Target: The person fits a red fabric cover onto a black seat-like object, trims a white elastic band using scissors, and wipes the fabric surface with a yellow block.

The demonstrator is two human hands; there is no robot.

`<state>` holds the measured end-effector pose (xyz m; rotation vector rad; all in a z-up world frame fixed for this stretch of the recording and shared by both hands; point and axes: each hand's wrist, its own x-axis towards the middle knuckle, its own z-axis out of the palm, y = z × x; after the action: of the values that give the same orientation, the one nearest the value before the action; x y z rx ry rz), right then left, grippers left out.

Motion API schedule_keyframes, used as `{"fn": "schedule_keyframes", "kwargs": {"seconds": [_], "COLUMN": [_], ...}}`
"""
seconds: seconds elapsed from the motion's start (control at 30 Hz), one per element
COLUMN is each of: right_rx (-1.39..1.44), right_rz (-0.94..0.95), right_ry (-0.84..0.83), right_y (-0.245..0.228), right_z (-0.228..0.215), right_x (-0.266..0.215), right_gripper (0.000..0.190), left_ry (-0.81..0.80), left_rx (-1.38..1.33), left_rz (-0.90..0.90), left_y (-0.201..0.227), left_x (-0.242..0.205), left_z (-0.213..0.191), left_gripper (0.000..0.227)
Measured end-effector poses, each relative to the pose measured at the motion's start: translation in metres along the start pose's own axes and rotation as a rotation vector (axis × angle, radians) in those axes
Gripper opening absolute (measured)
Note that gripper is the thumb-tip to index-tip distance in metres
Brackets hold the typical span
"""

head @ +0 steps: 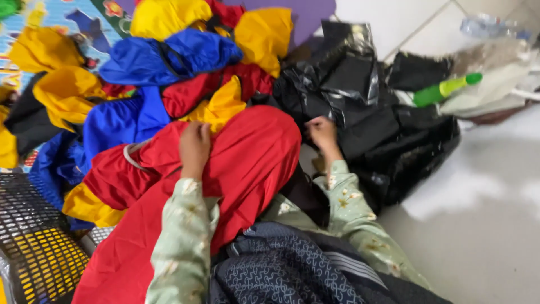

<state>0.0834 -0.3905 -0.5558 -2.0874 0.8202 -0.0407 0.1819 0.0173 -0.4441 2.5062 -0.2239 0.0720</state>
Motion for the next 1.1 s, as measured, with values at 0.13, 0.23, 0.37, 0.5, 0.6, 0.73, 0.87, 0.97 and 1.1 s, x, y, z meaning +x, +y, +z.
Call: {"fn": "schedule_keyframes", "kwargs": {"seconds": [0.13, 0.23, 0.37, 0.5, 0.6, 0.73, 0.87, 0.97, 1.1], "right_rx": [0.334, 0.243, -0.318, -0.868, -1.180, -0.917, -0.354, -0.103, -0.016], "right_rz": [0.216, 0.117, -0.062, -0.072, -0.565, -0.181, -0.706, -0.895, -1.010], "right_ry": [0.064, -0.091, -0.411, -0.422, -0.118, -0.222, 0.374, 0.359, 0.050], "right_y": [0.048, 0.046, 0.078, 0.033, 0.146, 0.073, -0.034, -0.140, -0.263], "right_z": [-0.095, -0.134, -0.092, -0.042, -0.024, -0.052, -0.086, -0.084, -0.024], "right_x": [-0.033, -0.066, -0.052, -0.076, -0.040, -0.026, -0.045, -0.102, -0.239], "right_gripper": [0.014, 0.018, 0.034, 0.046, 0.037, 0.029, 0.042, 0.039, 0.073], "left_ry": [0.267, 0.172, -0.057, -0.058, 0.062, 0.353, 0.503, 0.519, 0.551], "left_rx": [0.283, 0.394, 0.431, 0.326, 0.291, 0.301, 0.388, 0.387, 0.377], "left_rz": [0.394, 0.259, 0.062, -0.070, -0.116, -0.011, 0.043, 0.060, 0.086], "left_y": [0.041, 0.060, 0.061, 0.057, 0.041, 0.018, 0.018, 0.018, 0.023], "left_x": [-0.106, -0.194, -0.272, -0.302, -0.323, -0.331, -0.332, -0.330, -0.327], "left_z": [-0.085, -0.108, -0.095, -0.106, -0.114, -0.090, -0.079, -0.079, -0.084], "left_gripper": [0.040, 0.065, 0.087, 0.076, 0.067, 0.053, 0.044, 0.042, 0.041]}}
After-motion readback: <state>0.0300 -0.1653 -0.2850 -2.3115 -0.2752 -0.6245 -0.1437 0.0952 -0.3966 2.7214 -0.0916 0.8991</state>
